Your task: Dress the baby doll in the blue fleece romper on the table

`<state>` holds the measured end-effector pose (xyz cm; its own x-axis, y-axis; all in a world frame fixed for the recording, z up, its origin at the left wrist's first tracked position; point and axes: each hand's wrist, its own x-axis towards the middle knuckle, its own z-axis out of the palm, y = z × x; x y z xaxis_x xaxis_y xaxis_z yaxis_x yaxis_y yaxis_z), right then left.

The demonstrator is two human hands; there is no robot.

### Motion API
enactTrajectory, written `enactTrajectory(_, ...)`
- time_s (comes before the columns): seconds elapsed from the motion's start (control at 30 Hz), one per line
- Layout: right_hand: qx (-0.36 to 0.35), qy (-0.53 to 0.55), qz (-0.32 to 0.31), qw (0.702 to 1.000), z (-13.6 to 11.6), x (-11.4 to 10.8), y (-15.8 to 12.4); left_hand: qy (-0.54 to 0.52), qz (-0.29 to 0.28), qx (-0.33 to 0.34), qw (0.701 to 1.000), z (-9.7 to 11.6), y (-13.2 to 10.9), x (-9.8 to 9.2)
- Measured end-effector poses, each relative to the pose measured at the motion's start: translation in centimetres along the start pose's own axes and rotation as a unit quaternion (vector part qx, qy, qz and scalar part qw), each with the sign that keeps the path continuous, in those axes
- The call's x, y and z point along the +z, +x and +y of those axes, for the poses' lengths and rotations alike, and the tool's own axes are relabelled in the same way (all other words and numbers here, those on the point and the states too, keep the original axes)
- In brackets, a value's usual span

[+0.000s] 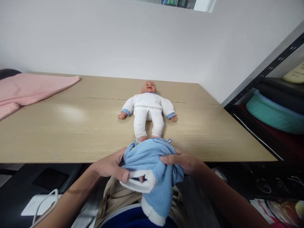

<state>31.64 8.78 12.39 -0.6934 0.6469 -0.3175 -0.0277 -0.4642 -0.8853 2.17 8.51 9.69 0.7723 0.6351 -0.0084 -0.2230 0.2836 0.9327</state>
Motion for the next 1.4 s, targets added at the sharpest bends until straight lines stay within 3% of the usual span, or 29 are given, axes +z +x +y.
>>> enactTrajectory(0.07,0.014,0.03,0.027,0.999,0.5,0.0,0.2,-0.009,0.017,0.011,1.0,-0.4,-0.1,-0.4)
enactTrajectory(0.17,0.004,-0.013,0.041,0.999,-0.2,0.6,0.4,-0.004,0.111,0.013,0.994,-0.6,0.0,-0.3)
enactTrajectory(0.3,-0.121,-0.138,-0.051,0.982,-2.2,1.8,1.0,0.054,0.149,-0.017,0.987,0.4,0.4,0.8)
enactTrajectory(0.33,-0.144,-0.172,-0.052,0.973,-2.4,2.0,1.2,0.086,0.161,-0.021,0.983,0.8,0.5,1.2)
enactTrajectory(0.4,-0.163,-0.234,0.013,0.958,-2.3,2.3,1.6,0.15,0.194,-0.029,0.969,1.3,0.6,2.0)
enactTrajectory(0.47,-0.172,-0.298,0.14,0.928,-1.7,2.5,1.8,0.194,0.224,-0.039,0.954,1.5,0.6,2.6)
enactTrajectory(0.57,-0.161,-0.42,0.276,0.85,-0.9,2.9,1.8,0.216,0.247,-0.049,0.943,1.1,0.6,3.1)
enactTrajectory(0.7,-0.126,-0.551,0.285,0.774,-0.9,3.5,2.1,0.293,0.323,-0.027,0.9,0.4,0.8,2.9)
enactTrajectory(0.8,-0.124,-0.608,0.28,0.733,-1.3,3.7,2.7,0.398,0.371,-0.034,0.838,-0.1,1.4,2.6)
enactTrajectory(0.9,-0.099,-0.654,0.258,0.705,-1.3,3.6,3.7,0.503,0.376,-0.074,0.775,-0.5,2.1,2.5)
enactTrajectory(1.0,-0.071,-0.674,0.231,0.698,-1.3,3.5,4.6,0.568,0.352,-0.114,0.735,-0.5,2.5,2.3)
enactTrajectory(1.07,-0.068,-0.674,0.218,0.703,-1.4,3.4,4.9,0.575,0.334,-0.127,0.736,-0.2,2.6,2.0)
enactTrajectory(1.2,-0.109,-0.632,0.193,0.743,-1.8,2.8,5.0,0.519,0.306,-0.085,0.793,0.1,2.2,0.9)
enactTrajectory(1.4,-0.156,-0.529,0.194,0.811,-1.6,1.1,4.6,0.442,0.317,0.062,0.837,-0.8,1.8,-0.2)
